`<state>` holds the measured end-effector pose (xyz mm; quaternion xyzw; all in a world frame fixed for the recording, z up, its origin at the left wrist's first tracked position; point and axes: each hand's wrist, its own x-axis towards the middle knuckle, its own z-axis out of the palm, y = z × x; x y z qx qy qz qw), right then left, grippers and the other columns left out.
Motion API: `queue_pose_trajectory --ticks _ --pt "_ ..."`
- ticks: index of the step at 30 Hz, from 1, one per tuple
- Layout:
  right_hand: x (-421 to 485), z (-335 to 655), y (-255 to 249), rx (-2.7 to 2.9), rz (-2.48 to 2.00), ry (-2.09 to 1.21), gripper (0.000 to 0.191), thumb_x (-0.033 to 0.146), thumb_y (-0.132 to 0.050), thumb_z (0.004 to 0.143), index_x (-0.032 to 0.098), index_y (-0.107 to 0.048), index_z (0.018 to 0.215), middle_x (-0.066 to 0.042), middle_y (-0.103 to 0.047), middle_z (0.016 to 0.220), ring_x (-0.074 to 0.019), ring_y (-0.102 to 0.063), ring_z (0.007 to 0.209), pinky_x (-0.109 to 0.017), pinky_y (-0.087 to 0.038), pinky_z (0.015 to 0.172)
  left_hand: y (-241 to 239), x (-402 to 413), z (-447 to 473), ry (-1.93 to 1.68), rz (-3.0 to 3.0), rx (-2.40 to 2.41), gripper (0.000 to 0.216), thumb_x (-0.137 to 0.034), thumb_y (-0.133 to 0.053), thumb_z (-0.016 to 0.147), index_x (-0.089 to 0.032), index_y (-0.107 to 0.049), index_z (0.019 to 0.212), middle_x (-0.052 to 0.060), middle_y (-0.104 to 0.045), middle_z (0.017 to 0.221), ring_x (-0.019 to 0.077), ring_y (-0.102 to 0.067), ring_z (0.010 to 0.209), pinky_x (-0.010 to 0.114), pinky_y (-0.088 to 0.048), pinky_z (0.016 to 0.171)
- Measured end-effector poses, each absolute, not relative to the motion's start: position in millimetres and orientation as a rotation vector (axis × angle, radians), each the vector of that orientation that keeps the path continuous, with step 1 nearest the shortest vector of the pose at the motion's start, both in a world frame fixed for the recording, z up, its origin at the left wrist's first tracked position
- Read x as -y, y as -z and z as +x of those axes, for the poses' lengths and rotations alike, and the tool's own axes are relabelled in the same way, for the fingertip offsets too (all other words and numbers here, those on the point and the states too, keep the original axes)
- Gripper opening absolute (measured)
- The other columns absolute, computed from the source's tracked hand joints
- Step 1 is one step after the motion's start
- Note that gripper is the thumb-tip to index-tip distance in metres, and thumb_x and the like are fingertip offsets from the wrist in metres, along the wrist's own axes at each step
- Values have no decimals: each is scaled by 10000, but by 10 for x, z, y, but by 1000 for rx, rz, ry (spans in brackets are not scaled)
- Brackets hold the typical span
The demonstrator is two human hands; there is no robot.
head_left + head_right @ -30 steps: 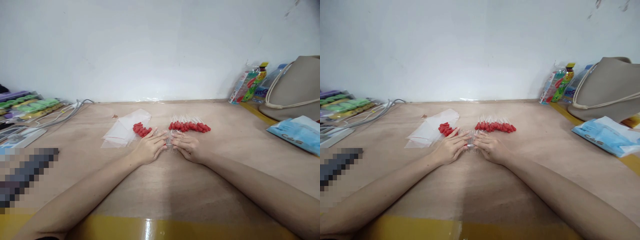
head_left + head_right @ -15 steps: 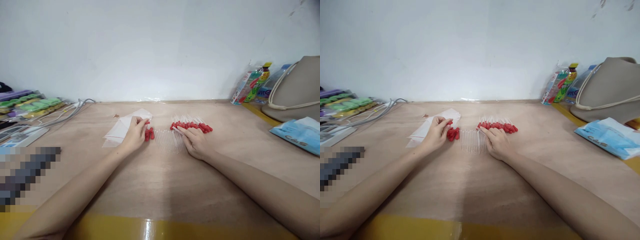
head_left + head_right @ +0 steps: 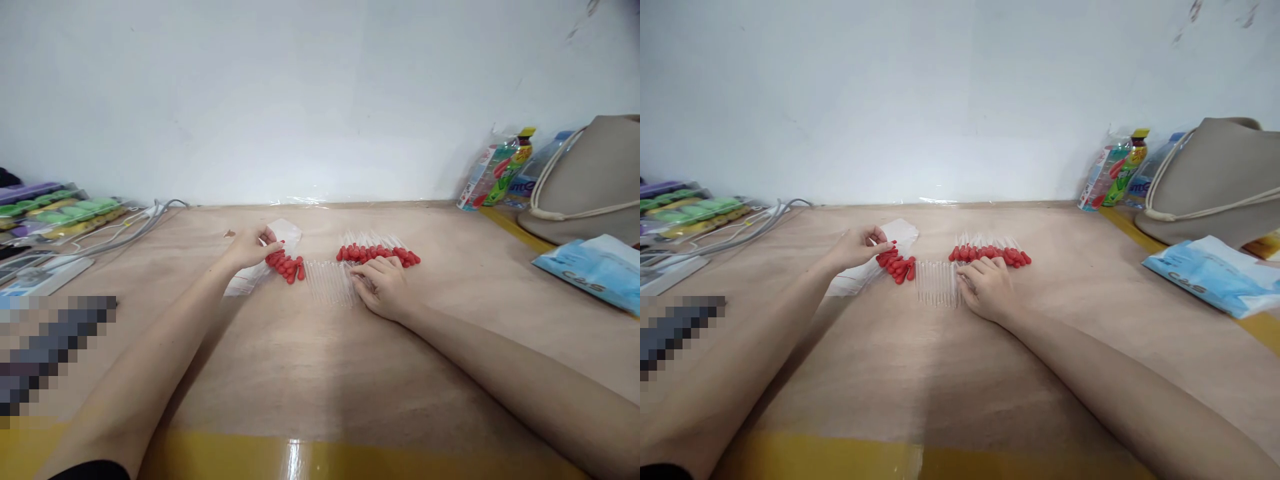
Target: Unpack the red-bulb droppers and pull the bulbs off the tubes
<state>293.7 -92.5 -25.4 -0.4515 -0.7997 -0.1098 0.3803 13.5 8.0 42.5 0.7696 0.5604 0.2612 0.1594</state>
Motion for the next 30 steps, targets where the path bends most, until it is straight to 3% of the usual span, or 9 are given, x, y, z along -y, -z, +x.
queue_pose_trajectory --ticks 6,13,21,25,30 --pt "962 2944 191 2178 -1120 257 293 412 -501 830 188 -637 962 -47 -643 824 -181 -518 792 -364 -285 783 -435 -83 124 -627 2160 -1570 286 -467 -622 654 -188 -570 694 12 -602 658 129 -528 576 242 -386 523" --pt "968 2950 174 2218 -1105 221 482 553 -500 783 169 -607 1055 -71 -633 893 -197 -511 834 -381 -272 814 -516 -21 169 -817 2217 -1809 301 -478 -522 740 -185 -586 715 -5 -557 613 134 -506 591 239 -352 542" --pt "940 2957 210 2091 -1114 263 319 443 -502 823 195 -630 977 -44 -634 823 -178 -523 792 -363 -279 783 -429 28 833 -686 2531 -1604 203 -389 -574 717 -191 -618 717 41 -633 814 201 -568 757 317 -417 701" --pt "938 2977 225 2015 -1132 278 230 376 -499 837 205 -640 899 -23 -634 770 -162 -523 763 -357 -275 790 -354 -4 1221 -489 2517 -1590 276 -469 -589 695 -197 -628 662 53 -634 750 245 -581 789 373 -415 759" --pt "944 2987 210 1971 -1145 276 200 346 -501 838 201 -638 837 -13 -633 726 -152 -515 728 -351 -274 778 -295 -51 1347 -366 2400 -1466 263 -456 -654 624 -208 -636 710 12 -639 694 196 -588 702 305 -432 697"
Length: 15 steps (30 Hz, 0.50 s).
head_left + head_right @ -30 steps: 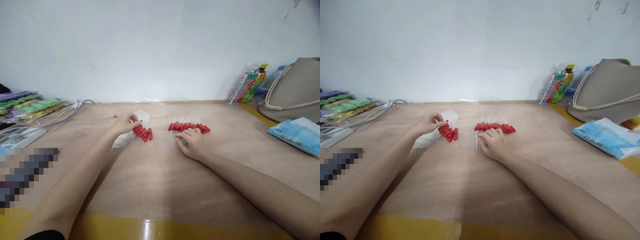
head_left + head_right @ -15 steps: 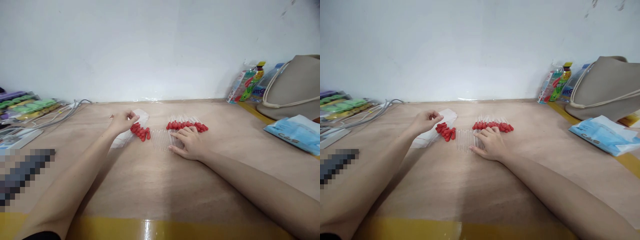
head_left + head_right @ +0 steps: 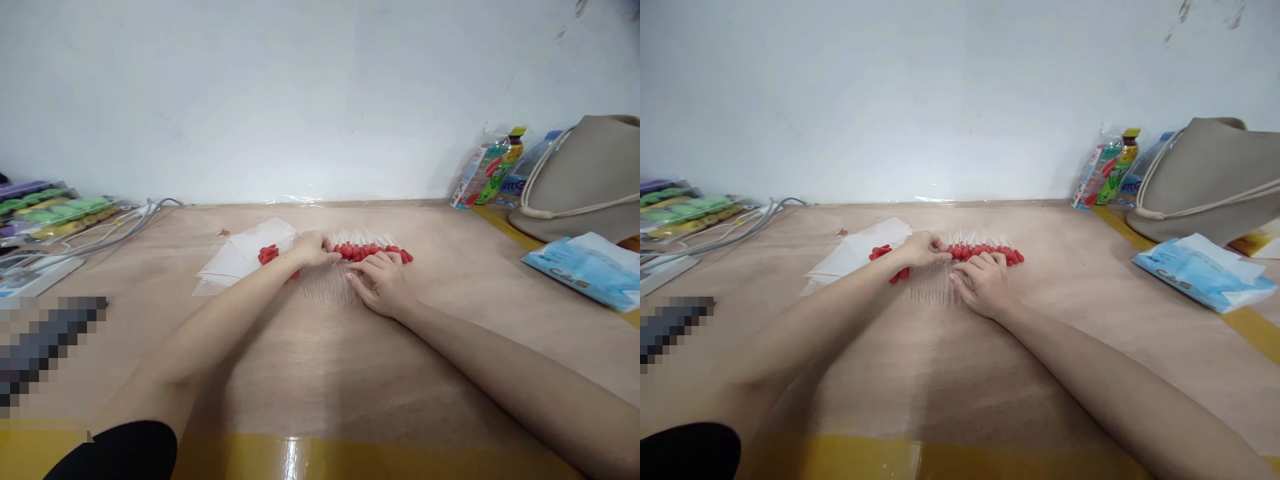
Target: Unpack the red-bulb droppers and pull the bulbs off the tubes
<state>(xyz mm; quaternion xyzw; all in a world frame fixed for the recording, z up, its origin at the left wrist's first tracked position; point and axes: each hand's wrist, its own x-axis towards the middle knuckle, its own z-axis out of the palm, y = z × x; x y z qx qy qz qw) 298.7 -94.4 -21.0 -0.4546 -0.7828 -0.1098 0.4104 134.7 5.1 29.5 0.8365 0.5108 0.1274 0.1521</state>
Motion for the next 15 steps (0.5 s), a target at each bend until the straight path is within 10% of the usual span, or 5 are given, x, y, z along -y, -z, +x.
queue_pose_trajectory --ticks 9,15 --pt "934 2976 221 1944 -1146 298 170 322 -519 823 198 -635 834 -15 -620 716 -155 -519 713 -359 -296 766 -303 70 1393 -472 2320 -1553 199 -306 -520 713 -177 -650 639 33 -616 601 181 -565 624 297 -416 621" --pt "901 3003 243 1790 -1115 347 350 308 -528 804 184 -531 1132 -112 -570 1055 -239 -528 986 -395 -390 812 -289 304 1066 -953 2467 -1558 164 -283 -508 753 -176 -632 744 67 -598 828 234 -530 883 379 -400 787"
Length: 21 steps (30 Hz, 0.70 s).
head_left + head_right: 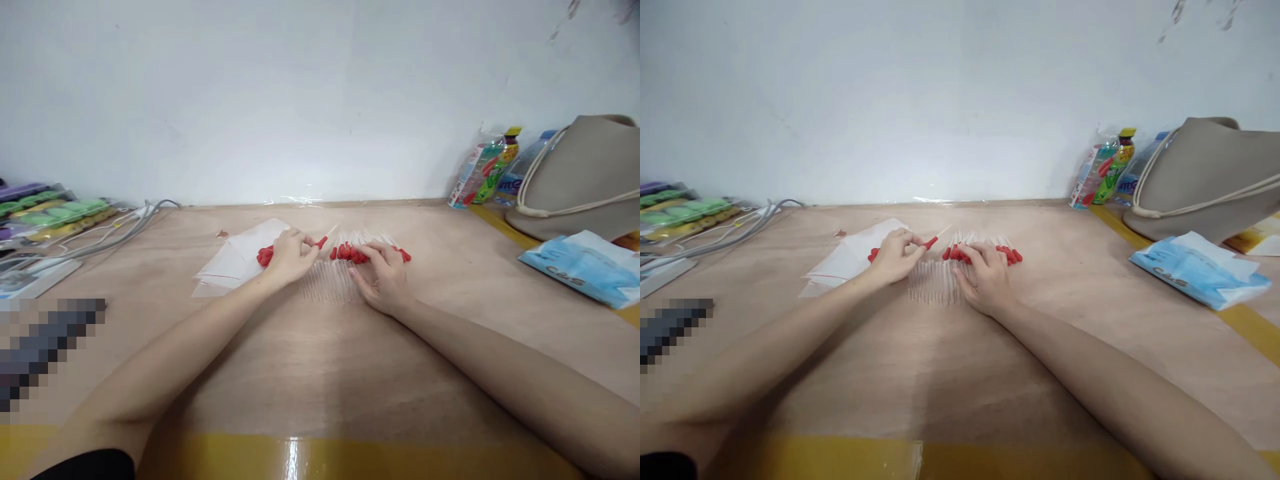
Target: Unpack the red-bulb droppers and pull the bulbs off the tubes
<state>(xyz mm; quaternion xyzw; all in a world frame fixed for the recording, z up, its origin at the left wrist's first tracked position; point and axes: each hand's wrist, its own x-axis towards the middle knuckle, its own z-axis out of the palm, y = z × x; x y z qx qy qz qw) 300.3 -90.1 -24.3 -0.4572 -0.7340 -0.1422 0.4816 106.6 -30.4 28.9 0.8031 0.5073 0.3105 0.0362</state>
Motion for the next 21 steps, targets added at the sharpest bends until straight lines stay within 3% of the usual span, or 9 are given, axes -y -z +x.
queue_pose_trajectory --ticks 4,6,14,21 --pt "897 3012 239 1801 -1082 413 563 370 -542 794 200 -382 1307 -143 -479 1246 -288 -460 1127 -441 -389 899 -148 491 735 -1107 2794 -1266 134 -259 -515 778 -187 -609 839 53 -577 870 209 -505 876 388 -354 817" --pt "912 3012 228 1882 -1060 454 580 412 -543 795 214 -384 1316 -127 -480 1272 -290 -443 1160 -459 -351 951 -71 563 635 -1083 2929 -1132 133 -253 -524 782 -192 -604 868 59 -587 902 207 -504 875 387 -342 813" --pt "923 3012 234 2117 -991 482 342 372 -518 844 269 -549 1169 -30 -629 1121 -225 -498 1138 -503 -170 1054 73 626 598 -1016 3111 -854 142 -221 -507 804 -190 -595 913 70 -610 928 202 -534 888 376 -364 789" --pt "894 3013 252 2195 -938 428 161 310 -521 850 276 -659 928 -5 -671 1018 -210 -524 1106 -520 -177 1041 95 626 586 -1085 3065 -853 156 -214 -512 805 -202 -601 931 70 -614 921 201 -546 888 383 -385 792"
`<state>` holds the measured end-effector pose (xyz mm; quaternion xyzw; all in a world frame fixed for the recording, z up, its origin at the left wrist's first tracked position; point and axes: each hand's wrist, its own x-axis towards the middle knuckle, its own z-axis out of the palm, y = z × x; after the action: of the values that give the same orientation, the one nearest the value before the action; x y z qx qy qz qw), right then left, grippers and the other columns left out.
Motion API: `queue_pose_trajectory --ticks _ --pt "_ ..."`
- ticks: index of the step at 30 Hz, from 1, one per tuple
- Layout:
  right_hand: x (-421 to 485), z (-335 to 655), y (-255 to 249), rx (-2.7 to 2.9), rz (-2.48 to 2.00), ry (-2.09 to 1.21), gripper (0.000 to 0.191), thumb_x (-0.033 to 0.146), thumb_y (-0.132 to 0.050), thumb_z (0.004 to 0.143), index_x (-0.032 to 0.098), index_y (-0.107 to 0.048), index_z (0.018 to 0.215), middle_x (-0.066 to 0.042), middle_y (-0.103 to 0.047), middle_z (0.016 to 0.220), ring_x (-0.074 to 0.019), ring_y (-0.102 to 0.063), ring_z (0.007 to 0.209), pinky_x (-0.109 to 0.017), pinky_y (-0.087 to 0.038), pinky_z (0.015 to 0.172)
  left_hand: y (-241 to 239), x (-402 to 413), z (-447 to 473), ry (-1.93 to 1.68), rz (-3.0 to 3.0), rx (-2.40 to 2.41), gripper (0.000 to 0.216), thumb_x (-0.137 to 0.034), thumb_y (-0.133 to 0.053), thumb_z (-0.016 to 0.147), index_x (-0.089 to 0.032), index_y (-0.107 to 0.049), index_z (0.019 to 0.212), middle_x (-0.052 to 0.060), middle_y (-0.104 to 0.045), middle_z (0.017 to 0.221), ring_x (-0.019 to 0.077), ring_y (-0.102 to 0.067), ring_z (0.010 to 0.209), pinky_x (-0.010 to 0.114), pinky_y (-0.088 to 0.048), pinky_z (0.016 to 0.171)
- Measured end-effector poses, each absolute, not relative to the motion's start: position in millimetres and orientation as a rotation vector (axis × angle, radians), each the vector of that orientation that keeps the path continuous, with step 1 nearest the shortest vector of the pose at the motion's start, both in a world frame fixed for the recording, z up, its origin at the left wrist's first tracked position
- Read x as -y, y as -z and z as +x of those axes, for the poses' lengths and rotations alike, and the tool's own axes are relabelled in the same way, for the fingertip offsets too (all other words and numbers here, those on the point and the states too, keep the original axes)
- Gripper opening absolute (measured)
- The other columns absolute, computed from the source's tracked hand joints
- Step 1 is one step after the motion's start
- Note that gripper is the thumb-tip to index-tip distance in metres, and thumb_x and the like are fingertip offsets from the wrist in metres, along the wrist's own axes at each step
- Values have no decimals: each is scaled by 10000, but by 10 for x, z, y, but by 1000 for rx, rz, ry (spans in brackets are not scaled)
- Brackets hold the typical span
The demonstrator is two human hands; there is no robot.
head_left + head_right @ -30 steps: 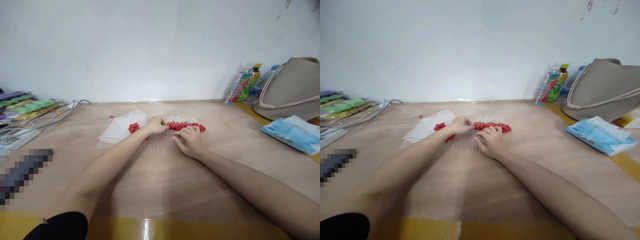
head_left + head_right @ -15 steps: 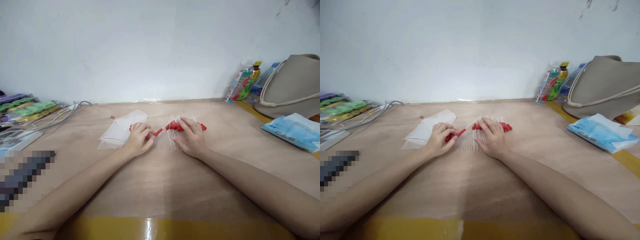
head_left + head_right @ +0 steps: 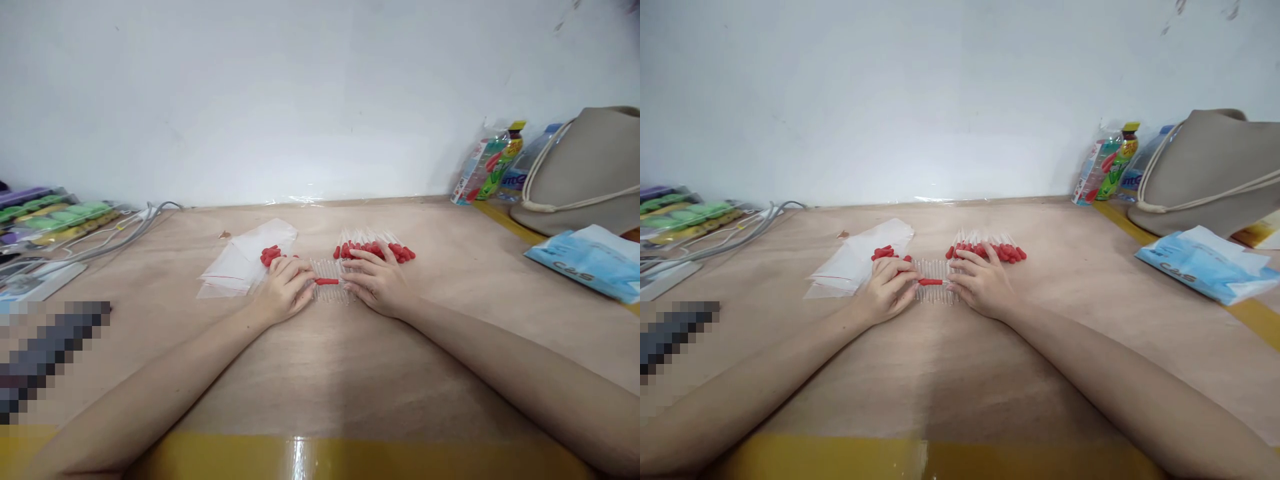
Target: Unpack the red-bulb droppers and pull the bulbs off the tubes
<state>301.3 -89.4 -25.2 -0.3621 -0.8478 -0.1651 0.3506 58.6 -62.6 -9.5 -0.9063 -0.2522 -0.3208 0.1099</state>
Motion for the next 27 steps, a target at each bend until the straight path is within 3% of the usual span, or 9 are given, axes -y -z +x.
queue_pose_trajectory --ticks 7,15,19,27 --pt "903 2985 239 2168 -918 407 148 293 -505 857 239 -642 838 -7 -683 943 -194 -553 1058 -466 -232 1010 66 675 784 979 -2750 714 313 -277 -545 789 -198 -562 1092 90 -577 1128 235 -498 1058 410 -364 903" --pt "895 2963 261 2122 -909 392 146 295 -521 844 237 -642 901 -10 -693 943 -185 -572 1020 -439 -284 1003 149 594 972 1028 -2780 649 146 -264 -507 860 -207 -611 945 36 -664 961 175 -555 998 372 -374 917" --pt "887 2955 274 2147 -865 401 179 256 -500 861 237 -640 970 -7 -692 977 -191 -569 1047 -462 -288 1025 138 613 959 1005 -2748 649 149 -243 -475 876 -194 -595 950 38 -665 972 173 -552 1025 378 -351 958" --pt "834 2974 372 2144 -625 329 140 174 -522 832 168 -644 901 -49 -701 899 -171 -616 970 -383 -436 973 62 694 933 797 -2768 617 173 -247 -416 901 -181 -575 917 31 -650 1048 179 -511 1116 412 -255 1040"
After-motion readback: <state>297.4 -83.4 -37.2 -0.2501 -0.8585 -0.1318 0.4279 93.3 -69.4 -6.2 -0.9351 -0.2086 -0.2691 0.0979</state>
